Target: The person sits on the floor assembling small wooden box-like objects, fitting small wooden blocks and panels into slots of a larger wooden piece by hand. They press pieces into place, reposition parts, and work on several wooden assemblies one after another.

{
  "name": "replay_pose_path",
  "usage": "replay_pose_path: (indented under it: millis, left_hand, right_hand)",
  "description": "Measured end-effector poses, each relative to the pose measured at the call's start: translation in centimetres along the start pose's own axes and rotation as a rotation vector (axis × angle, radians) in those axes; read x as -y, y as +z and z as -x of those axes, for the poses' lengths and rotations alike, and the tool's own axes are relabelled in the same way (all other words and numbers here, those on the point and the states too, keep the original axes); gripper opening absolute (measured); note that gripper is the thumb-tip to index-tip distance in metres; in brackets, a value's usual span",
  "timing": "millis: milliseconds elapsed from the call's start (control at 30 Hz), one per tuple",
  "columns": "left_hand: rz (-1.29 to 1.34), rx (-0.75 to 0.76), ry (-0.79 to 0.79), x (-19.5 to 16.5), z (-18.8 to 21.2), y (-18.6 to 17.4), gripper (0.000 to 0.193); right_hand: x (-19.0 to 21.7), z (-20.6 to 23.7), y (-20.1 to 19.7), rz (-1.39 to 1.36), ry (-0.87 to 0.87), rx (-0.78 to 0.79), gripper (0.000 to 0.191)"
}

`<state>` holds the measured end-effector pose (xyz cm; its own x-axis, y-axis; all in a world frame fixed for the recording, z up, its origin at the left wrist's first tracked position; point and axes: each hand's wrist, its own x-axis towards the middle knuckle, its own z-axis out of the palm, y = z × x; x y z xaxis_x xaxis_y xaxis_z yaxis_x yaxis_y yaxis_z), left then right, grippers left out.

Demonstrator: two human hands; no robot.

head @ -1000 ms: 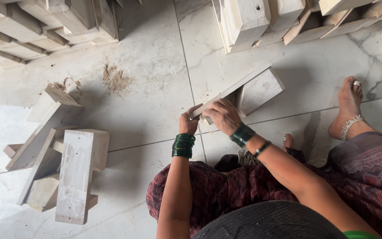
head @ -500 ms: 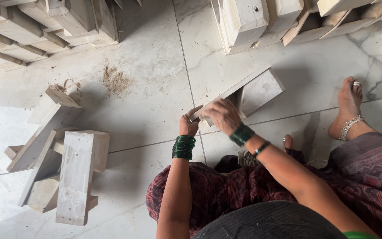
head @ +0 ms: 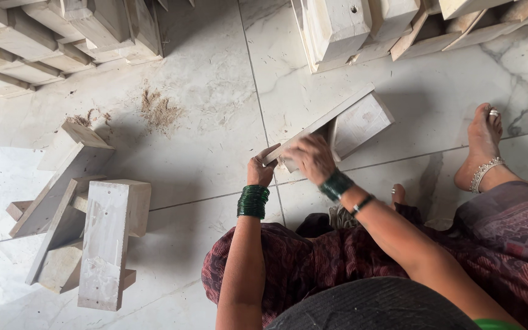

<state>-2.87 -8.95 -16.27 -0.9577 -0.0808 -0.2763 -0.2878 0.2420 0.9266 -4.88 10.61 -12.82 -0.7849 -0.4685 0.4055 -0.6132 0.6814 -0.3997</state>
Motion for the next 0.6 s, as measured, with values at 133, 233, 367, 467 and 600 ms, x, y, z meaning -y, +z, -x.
replay_pose_path:
  millis: [133,233,367,467,600]
  left_hand:
    - [-0.019,-0.015,0.057,-0.20,0.26,0.01,0.045]
    - [0.011,-0.006,0.033,-0.11,0.33,0.18,0.044]
    - [0.048,0.007,0.033,0.16,0.13,0.31,0.043]
    - [0.042,0.014,0.013,0.06,-0.15,0.16,0.043]
    - [0.001,-0.025,-0.012,-0.21,-0.05,0.17,0.038]
  right_hand:
    - [-0.22,-0.03,0.04,-0.038,0.007,-0.054,0.020]
    - [-0.33,-0.04,-0.03,-0.016,-0.045,-0.050,0.020]
    - [-0.40,-0.11,-0.18,-0.024,-0.045,-0.003,0.017]
    - [-0.41,-0.23,-0.27,-0.014,-0.039,-0.024,0.008]
    - [-0.39,-0.40,-0.36,0.018,0.021,-0.040,0.018]
